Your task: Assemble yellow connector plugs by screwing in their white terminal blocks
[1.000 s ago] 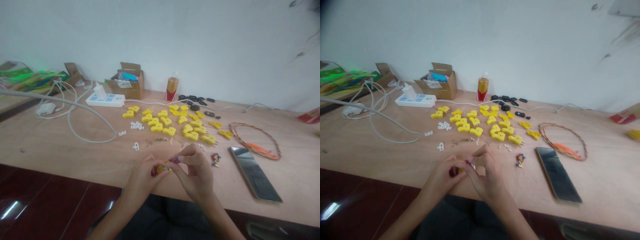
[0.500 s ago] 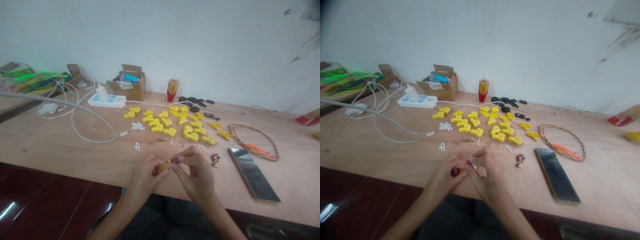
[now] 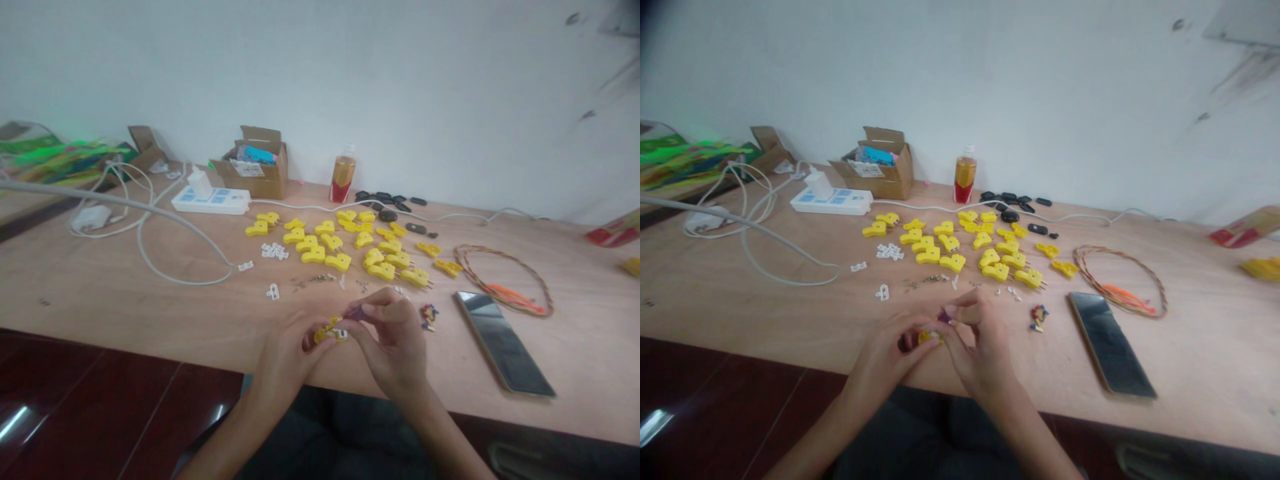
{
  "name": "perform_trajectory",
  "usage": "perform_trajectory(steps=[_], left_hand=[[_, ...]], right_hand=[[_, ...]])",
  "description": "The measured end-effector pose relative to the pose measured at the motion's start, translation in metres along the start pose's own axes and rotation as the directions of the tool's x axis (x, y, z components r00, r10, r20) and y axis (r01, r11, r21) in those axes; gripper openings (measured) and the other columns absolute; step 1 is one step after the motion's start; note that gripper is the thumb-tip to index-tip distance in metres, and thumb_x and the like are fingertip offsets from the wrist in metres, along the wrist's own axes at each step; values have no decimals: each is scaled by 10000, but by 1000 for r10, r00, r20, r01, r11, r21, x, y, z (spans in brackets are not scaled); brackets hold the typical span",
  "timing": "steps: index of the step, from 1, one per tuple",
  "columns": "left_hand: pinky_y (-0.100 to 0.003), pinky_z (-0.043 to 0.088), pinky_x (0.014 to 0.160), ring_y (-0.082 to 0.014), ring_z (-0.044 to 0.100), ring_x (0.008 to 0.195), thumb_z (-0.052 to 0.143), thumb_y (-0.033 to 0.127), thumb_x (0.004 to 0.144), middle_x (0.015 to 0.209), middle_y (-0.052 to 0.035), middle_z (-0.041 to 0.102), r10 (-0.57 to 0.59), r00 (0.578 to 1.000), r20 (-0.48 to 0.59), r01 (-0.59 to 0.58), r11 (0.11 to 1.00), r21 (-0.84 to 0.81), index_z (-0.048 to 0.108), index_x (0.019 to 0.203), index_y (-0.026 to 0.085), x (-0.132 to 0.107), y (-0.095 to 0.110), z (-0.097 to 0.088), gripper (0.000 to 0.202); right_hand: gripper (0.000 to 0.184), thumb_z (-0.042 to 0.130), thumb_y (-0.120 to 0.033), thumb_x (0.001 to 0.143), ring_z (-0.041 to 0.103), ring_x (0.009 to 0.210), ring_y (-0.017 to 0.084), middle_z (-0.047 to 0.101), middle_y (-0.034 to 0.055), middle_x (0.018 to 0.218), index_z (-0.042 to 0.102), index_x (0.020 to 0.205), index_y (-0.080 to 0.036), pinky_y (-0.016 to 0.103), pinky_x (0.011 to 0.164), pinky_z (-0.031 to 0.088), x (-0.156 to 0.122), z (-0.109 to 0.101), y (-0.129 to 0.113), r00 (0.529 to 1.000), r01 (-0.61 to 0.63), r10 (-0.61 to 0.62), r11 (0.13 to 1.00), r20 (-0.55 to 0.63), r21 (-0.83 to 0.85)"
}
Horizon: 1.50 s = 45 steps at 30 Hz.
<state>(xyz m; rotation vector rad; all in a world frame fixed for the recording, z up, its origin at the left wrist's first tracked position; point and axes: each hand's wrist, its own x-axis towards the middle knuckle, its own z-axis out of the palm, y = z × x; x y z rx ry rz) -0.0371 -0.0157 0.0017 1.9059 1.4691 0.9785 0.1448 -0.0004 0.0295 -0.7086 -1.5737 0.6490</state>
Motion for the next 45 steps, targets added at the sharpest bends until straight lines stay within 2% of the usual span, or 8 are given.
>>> perform_trajectory(steps=[4, 6, 13, 16, 24, 30, 38, 45], left_hand=[[-257, 486, 612, -159, 623, 646, 831, 185, 845, 801, 20, 732, 17, 999, -33, -18, 1000, -14, 806, 987, 222, 0, -3, 2, 149], [-254, 464, 590, -155, 604, 619, 825, 190, 854, 736, 33, 689, 34, 999, -39, -32, 999, 35, 814, 943, 235, 0, -2, 2, 101], [-263, 491, 615, -149, 588, 602, 796, 169, 870, 805, 19, 754, 21, 999, -33, -19, 999, 42, 802, 1025, 232, -3, 4, 0, 167], [-267, 506, 646, -158, 622, 645, 798, 172, 870, 853, 5, 774, -6, 1000, -18, 7, 1000, 16, 797, 1028, 221, -3, 4, -1, 165], [-252, 466, 627, -153, 618, 663, 758, 183, 909, 784, 17, 612, -52, 995, 79, 47, 997, 64, 833, 953, 226, 0, 6, -2, 97], [-263, 455, 616, -169, 607, 677, 742, 214, 907, 815, 8, 615, -51, 994, 93, 46, 998, 48, 821, 949, 238, 1, 7, -4, 92], [-272, 454, 639, -189, 634, 725, 712, 212, 902, 837, -2, 637, -82, 987, 136, 73, 995, 71, 800, 919, 246, 2, 9, -7, 95], [-291, 457, 653, -195, 633, 705, 678, 241, 916, 811, -2, 639, -84, 984, 154, 73, 994, 77, 794, 893, 260, 5, 11, -7, 119]], right_hand=[[314, 646, -58, 988, 752, 953, 190, 738, 51, 1151, 534, 1140, -309, 374, 810, 655, 2, -14, 3, 961, -20, 23, 1000, 276, -14], [284, 616, -64, 1006, 772, 973, 207, 772, 64, 1113, 537, 1142, -300, 379, 801, 665, 3, -15, 1, 948, -19, 23, 1000, 316, -15], [307, 653, -29, 958, 782, 927, 188, 766, 21, 1015, 600, 1100, -297, 351, 778, 670, -8, 10, -8, 1000, -28, 27, 994, -9, -105], [353, 685, -20, 932, 791, 939, 189, 772, 18, 1041, 608, 1128, -304, 332, 742, 685, -11, 11, -7, 999, -30, 28, 998, -35, -54], [428, 783, -1, 856, 811, 948, 177, 816, -30, 1033, 605, 1094, -310, 307, 754, 706, 24, -46, -12, 954, 19, -35, 998, -297, -56], [342, 796, -84, 878, 813, 989, 195, 811, -7, 1052, 581, 1049, -288, 331, 780, 710, 45, -77, 9, 977, -16, -10, 992, -213, -123], [299, 807, -154, 883, 800, 994, 200, 783, 5, 1022, 594, 1056, -274, 369, 827, 712, 44, -78, 41, 988, -73, 51, 986, -144, -151], [275, 776, -162, 904, 801, 987, 183, 788, -4, 1024, 574, 1047, -282, 339, 822, 694, 43, -72, 43, 983, -89, 67, 989, -173, -121]])
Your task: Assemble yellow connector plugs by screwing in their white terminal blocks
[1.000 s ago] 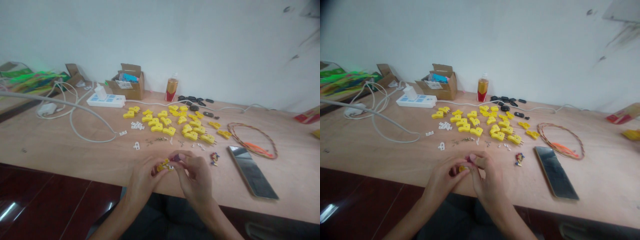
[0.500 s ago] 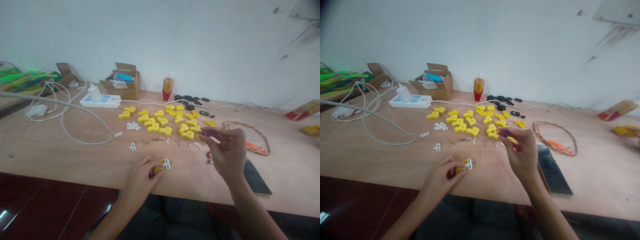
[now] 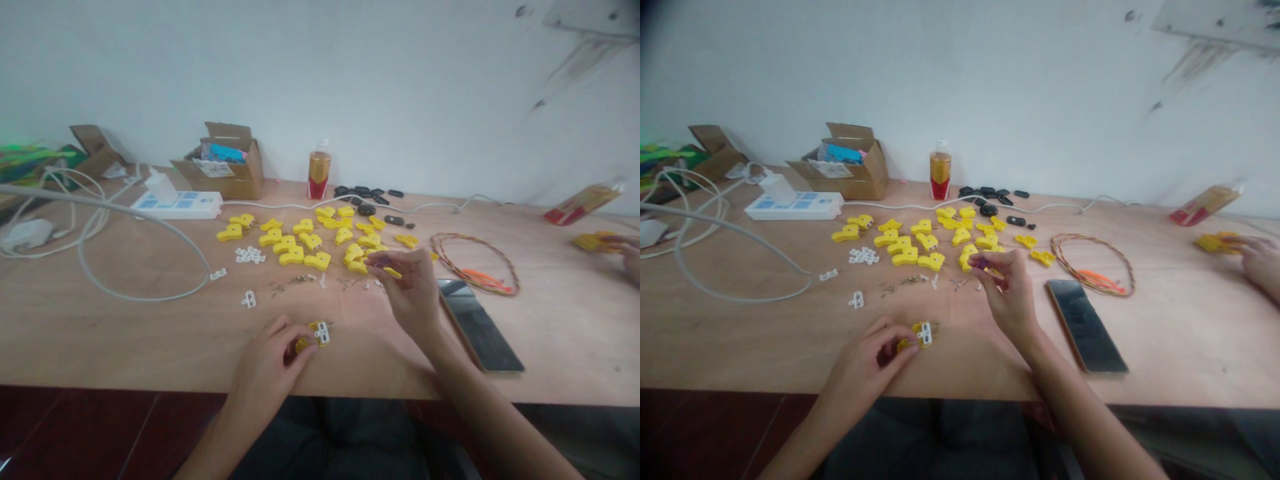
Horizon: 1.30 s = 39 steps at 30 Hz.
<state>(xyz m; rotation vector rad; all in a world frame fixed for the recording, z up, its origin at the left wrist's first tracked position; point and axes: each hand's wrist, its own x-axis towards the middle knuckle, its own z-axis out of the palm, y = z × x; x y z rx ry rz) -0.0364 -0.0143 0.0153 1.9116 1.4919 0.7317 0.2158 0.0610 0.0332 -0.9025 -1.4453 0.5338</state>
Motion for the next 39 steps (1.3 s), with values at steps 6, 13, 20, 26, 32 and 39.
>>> perform_trajectory(steps=[6, 13, 20, 26, 32, 39], left_hand=[[-297, 467, 665, -197, 638, 714, 699, 252, 907, 836, -3, 658, 21, 1000, -19, -21, 1000, 2, 790, 907, 263, -1, -3, 2, 92], [-298, 515, 671, -204, 635, 718, 810, 291, 838, 898, -12, 714, 39, 987, -156, -50, 996, -67, 780, 1017, 259, -2, -5, 2, 185], [-316, 576, 811, -216, 688, 858, 789, 268, 900, 1007, -31, 745, 43, 978, -206, -83, 978, -190, 819, 1061, 274, -5, -7, 2, 164], [-294, 573, 880, -202, 718, 934, 785, 215, 923, 1030, -17, 762, 69, 978, -198, -118, 962, -247, 847, 1074, 303, -5, -5, 2, 184], [-256, 569, 838, -185, 745, 904, 764, 173, 938, 975, -17, 790, 95, 973, -212, -151, 953, -263, 860, 942, 261, -3, -6, 4, 130], [-252, 573, 800, -184, 765, 870, 812, 150, 902, 941, -2, 809, 139, 962, -237, -199, 947, -253, 848, 880, 257, -4, -11, 6, 115]], right_hand=[[262, 749, -170, 913, 798, 981, 186, 787, 1, 1033, 557, 1047, -288, 341, 782, 699, -5, 9, 3, 999, 12, -13, 1000, 47, 21], [273, 759, -162, 914, 795, 958, 186, 788, -6, 1041, 563, 1052, -293, 357, 781, 700, -9, 11, -9, 999, 12, -14, 998, 39, 62], [372, 737, -33, 912, 813, 925, 173, 813, -44, 1033, 563, 1080, -316, 349, 789, 708, -28, 24, -50, 998, 24, -36, 970, 46, 240], [368, 739, -46, 928, 817, 944, 186, 811, -38, 1062, 546, 1086, -317, 350, 746, 720, -46, 38, -60, 998, -16, -5, 951, 69, 308], [357, 740, -41, 940, 815, 951, 175, 812, -38, 1070, 565, 1097, -310, 327, 759, 711, -49, 42, -60, 997, -18, -10, 933, 74, 359], [392, 725, 4, 938, 809, 985, 160, 809, -27, 1110, 587, 1128, -310, 301, 791, 713, -52, 40, -61, 992, -13, -39, 911, 117, 412]])
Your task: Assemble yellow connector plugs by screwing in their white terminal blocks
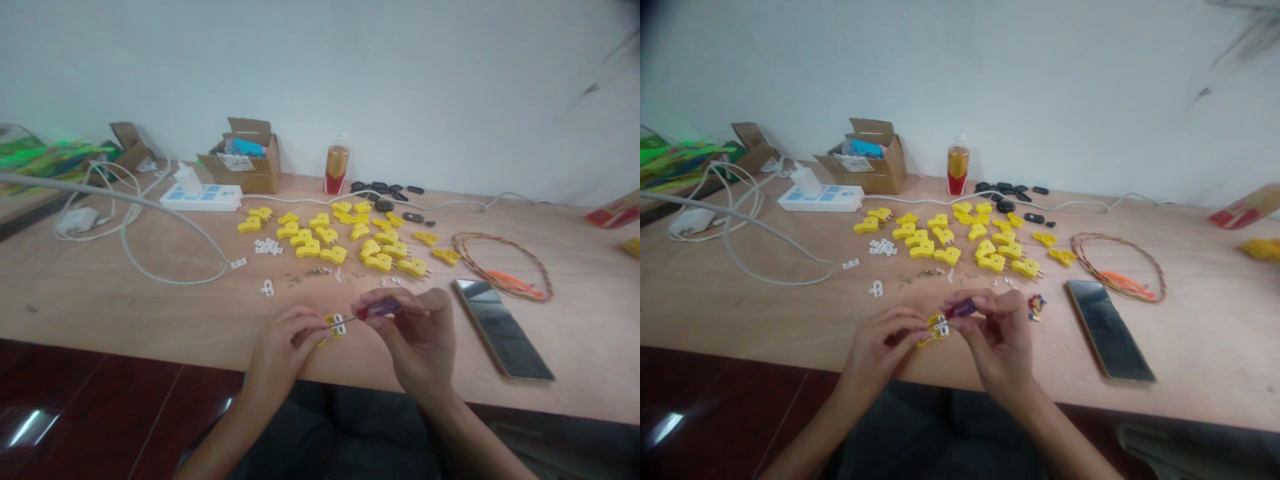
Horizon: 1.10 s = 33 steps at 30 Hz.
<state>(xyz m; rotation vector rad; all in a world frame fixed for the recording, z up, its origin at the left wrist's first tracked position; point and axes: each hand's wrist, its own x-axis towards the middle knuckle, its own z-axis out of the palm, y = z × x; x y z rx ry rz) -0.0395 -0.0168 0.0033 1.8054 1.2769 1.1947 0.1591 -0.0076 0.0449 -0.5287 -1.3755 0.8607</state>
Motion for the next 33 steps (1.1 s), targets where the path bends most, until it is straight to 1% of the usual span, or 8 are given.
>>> perform_trajectory(steps=[6, 9, 11, 14, 17, 20, 23, 33], left_hand=[[-283, 578, 787, -197, 764, 837, 810, 204, 924, 906, -10, 813, 101, 995, -19, -100, 993, 60, 820, 829, 238, -1, 1, -1, 102], [-297, 582, 805, -201, 758, 847, 815, 234, 929, 917, -11, 818, 155, 988, 0, -154, 986, 65, 812, 853, 240, -1, 2, -3, 76], [-315, 584, 846, -214, 757, 906, 838, 235, 909, 973, -16, 823, 194, 981, 29, -196, 978, 77, 816, 943, 250, 0, 2, -4, 43], [-346, 585, 893, -242, 743, 1000, 894, 201, 842, 1066, -34, 800, 195, 978, 75, -203, 970, 131, 804, 1047, 254, 2, -1, -5, 230], [-348, 589, 877, -247, 734, 1001, 890, 148, 815, 1056, -37, 759, 141, 982, 128, -162, 970, 181, 788, 1020, 241, 4, -3, -4, 247], [-337, 585, 865, -238, 731, 990, 846, 117, 832, 1046, -33, 732, 110, 982, 151, -140, 969, 204, 768, 975, 232, 3, -3, -2, 199], [-336, 578, 867, -235, 729, 998, 821, 107, 844, 1065, -29, 723, 98, 983, 156, -131, 967, 217, 763, 965, 240, 2, -4, -1, 189], [-347, 571, 877, -237, 724, 1004, 800, 101, 860, 1064, -22, 728, 77, 985, 154, -109, 970, 215, 757, 966, 251, 1, -5, 1, 189]], right_hand=[[569, 649, 73, 946, 801, 1074, 178, 798, 16, 1209, 591, 1305, -365, 286, 773, 723, -4, -3, -6, 975, 89, -76, 995, 210, -50], [663, 674, 99, 910, 809, 1057, 198, 793, 26, 1241, 599, 1356, -387, 285, 713, 731, -7, -6, -9, 962, 113, -91, 991, 256, -75], [681, 680, 107, 895, 816, 1037, 202, 794, 24, 1244, 612, 1356, -390, 281, 696, 731, -10, -8, -9, 965, 115, -91, 990, 245, -85], [626, 667, 90, 912, 816, 1033, 196, 803, 14, 1202, 618, 1325, -379, 283, 721, 731, -14, -12, -6, 981, 101, -82, 990, 177, -103], [536, 688, 52, 931, 814, 1028, 188, 807, 13, 1156, 611, 1275, -352, 282, 727, 727, -18, -15, -2, 994, 82, -73, 991, 87, -109], [484, 695, 38, 940, 814, 1030, 194, 806, 25, 1153, 605, 1241, -330, 296, 729, 728, -20, -16, 1, 995, 75, -67, 991, 76, -111], [502, 686, 56, 935, 814, 1034, 194, 802, 27, 1170, 606, 1248, -328, 312, 757, 731, -19, -17, 4, 994, 73, -64, 991, 90, -108], [562, 680, 94, 909, 804, 1028, 163, 795, 4, 1175, 610, 1256, -342, 267, 779, 712, -19, -17, 5, 997, 48, -44, 997, 59, -66]])
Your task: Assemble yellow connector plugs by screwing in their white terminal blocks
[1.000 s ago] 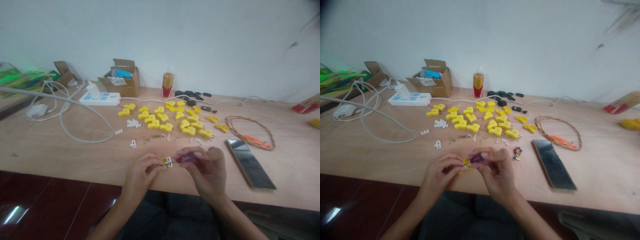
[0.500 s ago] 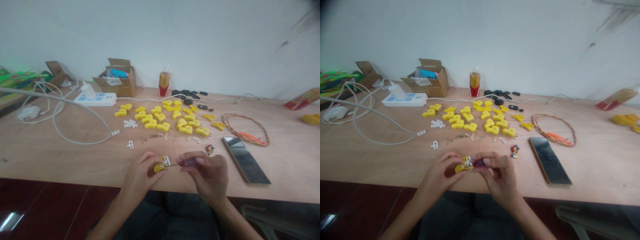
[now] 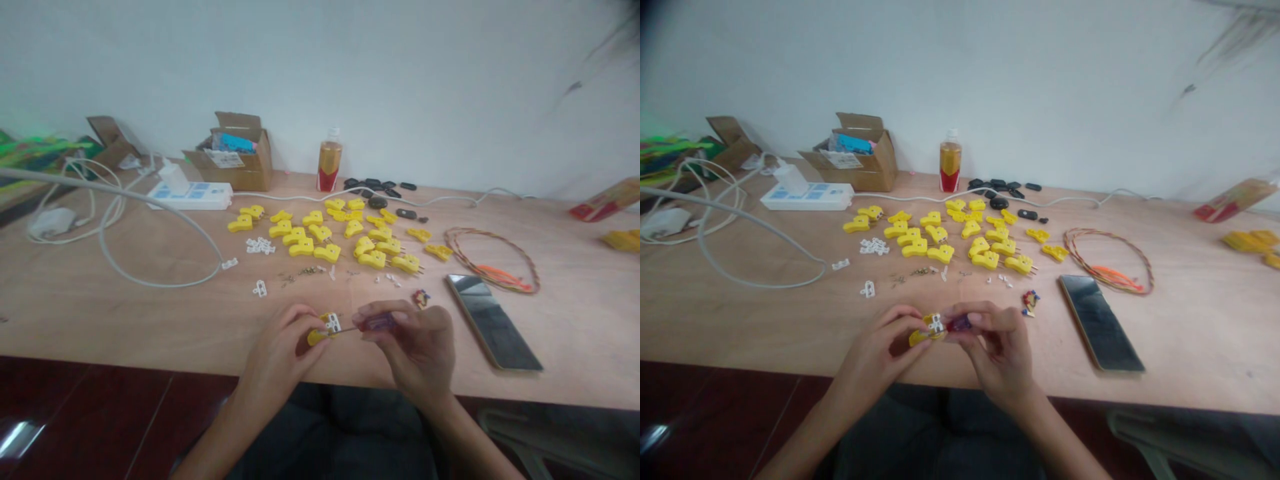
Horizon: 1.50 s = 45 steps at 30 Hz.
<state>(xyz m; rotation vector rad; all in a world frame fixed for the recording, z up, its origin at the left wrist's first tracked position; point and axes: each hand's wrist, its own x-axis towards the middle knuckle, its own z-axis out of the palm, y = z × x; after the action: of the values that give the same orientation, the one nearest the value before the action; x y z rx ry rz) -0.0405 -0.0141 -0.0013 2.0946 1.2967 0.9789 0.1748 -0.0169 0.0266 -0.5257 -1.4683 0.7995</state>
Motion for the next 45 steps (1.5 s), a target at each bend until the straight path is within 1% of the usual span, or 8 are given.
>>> perform_trajectory(steps=[12, 18, 22, 25, 30, 36, 41, 45], left_hand=[[-359, 573, 871, -241, 714, 1001, 761, 169, 916, 1067, -29, 731, 19, 1000, -3, -19, 999, 49, 746, 980, 251, -1, 4, -2, 105], [-367, 575, 873, -248, 714, 1012, 736, 137, 917, 1071, -39, 726, 27, 1000, 4, -27, 999, 44, 740, 971, 243, -1, 3, -1, 118], [-363, 574, 862, -246, 711, 997, 749, 130, 900, 1053, -35, 724, 22, 1000, 7, -22, 998, 52, 736, 965, 237, 0, 3, -1, 126], [-366, 577, 865, -250, 710, 1000, 741, 116, 890, 1058, -35, 730, 34, 999, 3, -34, 998, 58, 740, 982, 239, 0, 3, -1, 154], [-364, 584, 830, -256, 722, 976, 719, 121, 894, 1032, -40, 738, 69, 997, -25, -67, 995, 71, 744, 980, 231, 0, 3, 0, 141], [-359, 588, 826, -257, 728, 1003, 696, 151, 917, 1074, -39, 743, 65, 997, -30, -62, 995, 80, 743, 974, 251, -1, 3, 0, 125], [-344, 602, 841, -249, 739, 993, 714, 177, 915, 1039, -39, 753, 100, 994, -43, -96, 993, 75, 751, 975, 247, 0, 3, -1, 99], [-321, 605, 817, -229, 744, 955, 717, 139, 897, 1018, -31, 743, 66, 997, -28, -64, 996, 64, 768, 978, 247, 1, 5, -2, 144]], right_hand=[[634, 779, 87, 828, 784, 893, 160, 762, -7, 1067, 626, 1262, -349, 265, 695, 679, 8, -1, 6, 991, 84, -70, 989, 112, -124], [359, 658, -62, 988, 779, 1084, 237, 777, 96, 1188, 610, 1262, -289, 399, 845, 681, 10, 1, -5, 973, 6, 55, 964, 224, -266], [253, 776, -98, 917, 751, 782, 175, 734, 22, 938, 650, 1045, -276, 292, 671, 631, 23, 9, -9, 982, 138, -81, 923, 169, -360], [262, 818, -131, 884, 739, 802, 188, 720, 33, 960, 642, 1019, -272, 292, 658, 618, 28, 11, -10, 968, 242, -181, 859, 173, -452], [293, 664, -78, 979, 784, 970, 220, 778, 66, 1041, 591, 1186, -272, 338, 808, 655, 25, 15, -15, 938, 163, -25, 913, 346, -375], [276, 763, -107, 921, 711, 788, 182, 697, 27, 943, 587, 1041, -283, 293, 662, 622, 25, 26, -8, 964, 257, -194, 852, 182, -455], [314, 624, -91, 1000, 768, 977, 233, 750, 73, 1053, 553, 1240, -280, 378, 833, 659, 25, 14, -12, 936, 143, 7, 906, 351, -398], [293, 716, -74, 947, 753, 844, 180, 705, 8, 960, 575, 1079, -294, 293, 713, 626, 24, 13, -7, 979, 96, -27, 934, 202, -344]])
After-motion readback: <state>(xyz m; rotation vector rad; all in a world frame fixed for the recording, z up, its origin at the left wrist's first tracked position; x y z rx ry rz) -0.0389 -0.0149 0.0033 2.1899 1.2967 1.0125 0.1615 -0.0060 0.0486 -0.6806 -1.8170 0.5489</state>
